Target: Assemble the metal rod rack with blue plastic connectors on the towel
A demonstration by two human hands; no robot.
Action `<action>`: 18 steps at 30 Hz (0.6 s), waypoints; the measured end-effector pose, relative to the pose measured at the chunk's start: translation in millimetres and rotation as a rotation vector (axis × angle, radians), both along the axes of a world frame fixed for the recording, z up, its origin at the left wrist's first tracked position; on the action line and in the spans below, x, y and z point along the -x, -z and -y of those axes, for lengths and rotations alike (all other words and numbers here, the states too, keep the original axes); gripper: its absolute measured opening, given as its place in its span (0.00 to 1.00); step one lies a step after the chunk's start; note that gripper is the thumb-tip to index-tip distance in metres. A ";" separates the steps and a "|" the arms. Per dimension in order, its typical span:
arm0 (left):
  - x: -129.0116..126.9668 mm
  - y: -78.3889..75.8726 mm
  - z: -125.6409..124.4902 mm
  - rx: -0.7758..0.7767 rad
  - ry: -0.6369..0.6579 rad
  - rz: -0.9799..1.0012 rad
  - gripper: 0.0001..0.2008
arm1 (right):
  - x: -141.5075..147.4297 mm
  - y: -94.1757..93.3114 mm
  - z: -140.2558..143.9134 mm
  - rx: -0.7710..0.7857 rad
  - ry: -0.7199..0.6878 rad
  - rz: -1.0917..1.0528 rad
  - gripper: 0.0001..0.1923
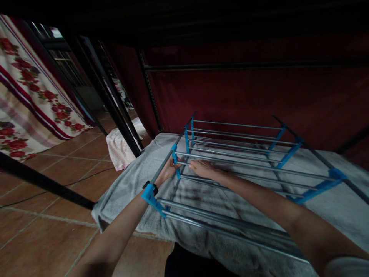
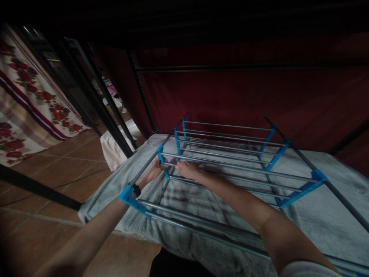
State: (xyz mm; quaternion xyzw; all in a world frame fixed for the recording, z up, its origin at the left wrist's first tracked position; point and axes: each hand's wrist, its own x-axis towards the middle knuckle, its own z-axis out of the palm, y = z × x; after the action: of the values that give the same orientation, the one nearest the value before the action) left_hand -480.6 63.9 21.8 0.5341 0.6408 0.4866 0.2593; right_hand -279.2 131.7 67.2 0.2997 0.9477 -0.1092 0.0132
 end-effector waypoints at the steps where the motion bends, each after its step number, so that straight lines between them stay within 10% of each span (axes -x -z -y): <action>1: -0.1 -0.4 0.3 0.000 0.002 -0.003 0.06 | -2.2 -0.3 1.9 -0.010 -0.003 0.002 0.20; 18: 0.8 -0.8 -0.5 -0.015 -0.004 -0.010 0.08 | -48.1 1.7 3.4 -0.090 0.063 0.081 0.17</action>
State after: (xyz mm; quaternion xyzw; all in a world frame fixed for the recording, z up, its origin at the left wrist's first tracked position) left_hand -481.5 64.3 22.5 0.5371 0.6395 0.4894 0.2511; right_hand -231.1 128.3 65.5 0.3337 0.9404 -0.0545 0.0347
